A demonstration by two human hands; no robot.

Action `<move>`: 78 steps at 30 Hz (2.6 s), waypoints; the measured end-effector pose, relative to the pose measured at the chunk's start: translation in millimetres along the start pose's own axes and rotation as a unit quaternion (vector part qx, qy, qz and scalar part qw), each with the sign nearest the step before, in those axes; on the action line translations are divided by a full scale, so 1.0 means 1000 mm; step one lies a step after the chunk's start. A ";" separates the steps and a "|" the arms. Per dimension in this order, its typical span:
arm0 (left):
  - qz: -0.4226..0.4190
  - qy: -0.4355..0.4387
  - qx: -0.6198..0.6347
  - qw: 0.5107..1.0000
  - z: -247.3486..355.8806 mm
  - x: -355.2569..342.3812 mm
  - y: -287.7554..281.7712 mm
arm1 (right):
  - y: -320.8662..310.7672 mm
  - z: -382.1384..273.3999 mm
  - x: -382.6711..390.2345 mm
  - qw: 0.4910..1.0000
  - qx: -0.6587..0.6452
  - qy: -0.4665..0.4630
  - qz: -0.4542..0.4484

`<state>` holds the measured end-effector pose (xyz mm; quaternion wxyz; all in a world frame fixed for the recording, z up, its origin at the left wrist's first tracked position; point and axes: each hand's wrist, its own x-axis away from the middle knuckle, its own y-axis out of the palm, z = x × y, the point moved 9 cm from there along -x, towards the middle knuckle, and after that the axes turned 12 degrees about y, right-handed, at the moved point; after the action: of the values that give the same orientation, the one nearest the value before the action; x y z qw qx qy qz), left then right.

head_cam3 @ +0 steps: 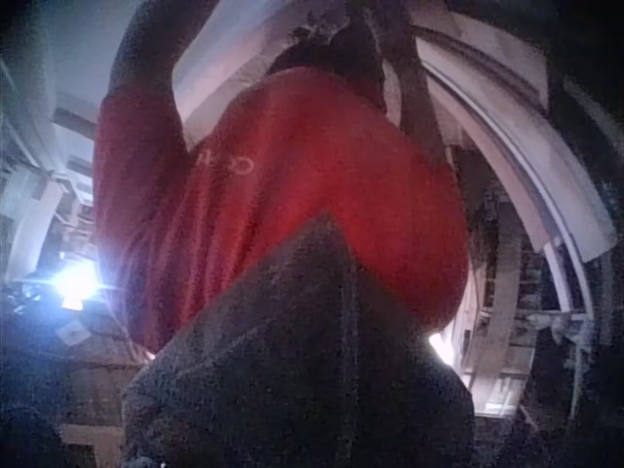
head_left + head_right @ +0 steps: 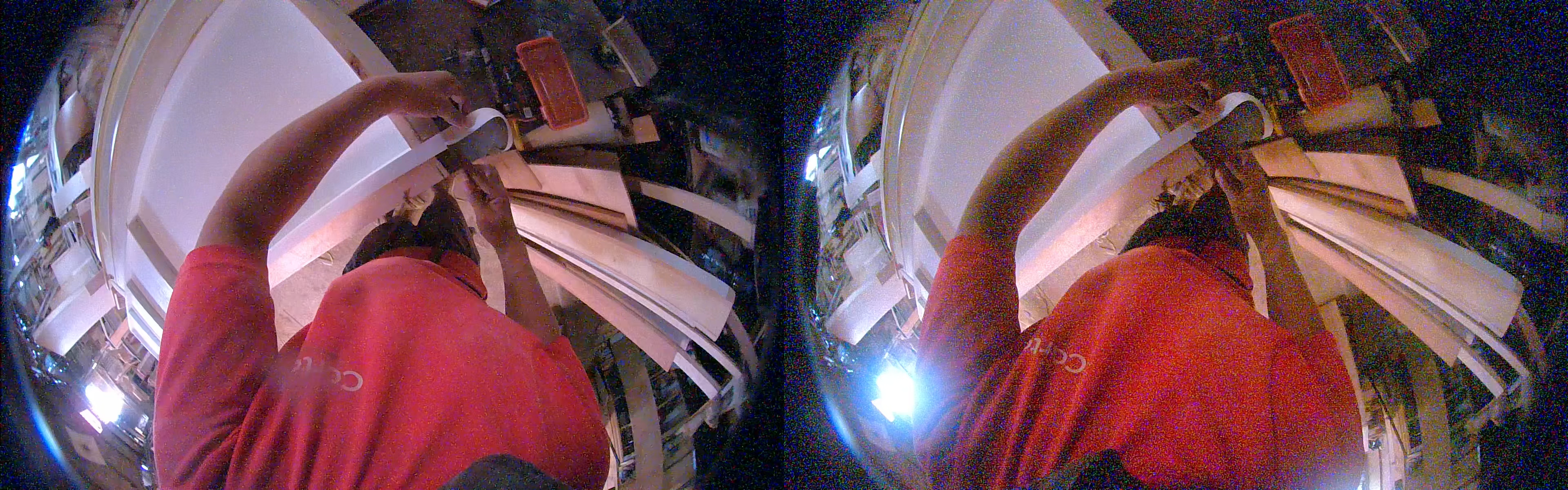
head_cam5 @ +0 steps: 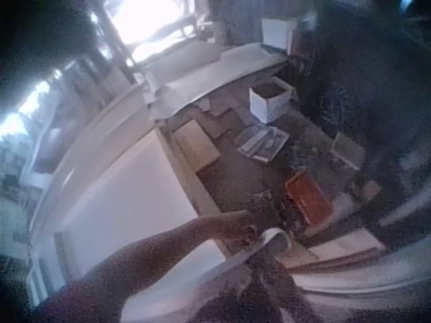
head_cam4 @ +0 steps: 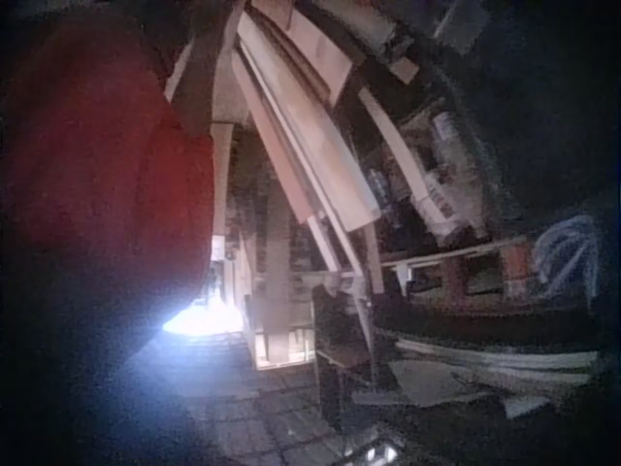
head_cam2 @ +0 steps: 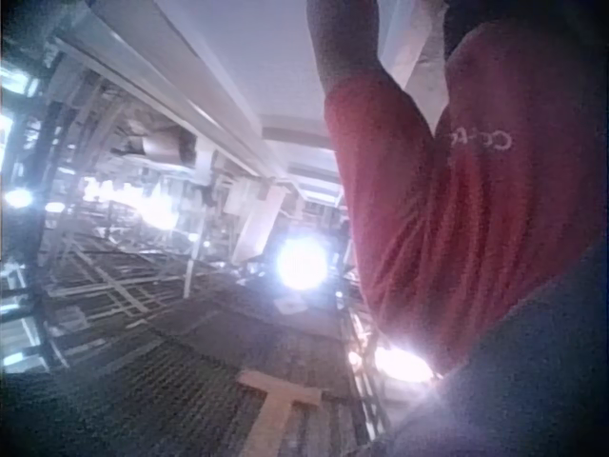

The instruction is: The person applies a gold-colored edge banding strip to the curved edge of a white cabinet door using a utility knife to trim the excess. They then apply a white edge banding strip to another edge and trim it with the knife.

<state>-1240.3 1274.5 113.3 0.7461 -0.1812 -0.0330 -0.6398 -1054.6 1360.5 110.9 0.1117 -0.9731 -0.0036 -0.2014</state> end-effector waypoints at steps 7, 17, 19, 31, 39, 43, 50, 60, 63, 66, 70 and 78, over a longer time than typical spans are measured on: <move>-0.001 0.060 -0.049 0.997 -0.003 -0.012 0.001 | -0.004 -0.001 -0.001 0.997 -0.013 0.071 -0.025; -0.005 -0.022 -0.017 1.000 -0.019 -0.013 0.007 | 0.000 -0.013 -0.004 0.998 0.050 0.042 -0.013; 0.009 -0.001 0.014 1.000 -0.017 -0.015 0.006 | -0.004 -0.019 -0.003 0.999 0.048 0.017 -0.003; 0.007 -0.021 0.034 0.999 -0.016 -0.013 0.007 | -0.004 -0.021 -0.003 0.996 0.077 0.049 0.016; 0.011 0.009 0.077 0.997 -0.033 -0.022 0.010 | -0.006 -0.038 -0.005 0.998 0.047 0.044 0.019; -0.010 -0.051 0.056 0.997 -0.049 -0.026 0.010 | -0.007 -0.048 0.001 0.996 0.081 0.031 0.027; 0.072 -0.096 0.126 0.985 -0.030 -0.011 0.000 | -0.002 -0.036 -0.010 0.995 0.092 0.013 0.026; 0.062 0.057 0.228 0.970 0.075 0.025 -0.017 | -0.073 -0.020 0.064 0.929 -0.071 0.285 -0.223; 0.043 0.073 0.314 0.946 0.113 0.061 -0.006 | -0.127 -0.056 0.077 0.928 -0.154 0.258 -0.221; -0.062 0.085 0.330 0.938 0.162 0.113 0.028 | -0.167 -0.087 0.050 0.977 -0.112 0.164 -0.082; -0.034 0.234 0.279 0.931 0.250 0.196 0.038 | -0.159 -0.110 -0.022 0.973 -0.105 0.179 0.098; 0.443 0.416 0.195 0.770 0.356 0.368 0.087 | 0.096 -0.200 -0.128 0.977 0.110 -0.064 -0.170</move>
<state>-1025.5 1048.5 529.1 0.9070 0.2573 0.2406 -0.2310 -1244.9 1228.0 218.6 0.1813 -0.9511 -0.1981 -0.1528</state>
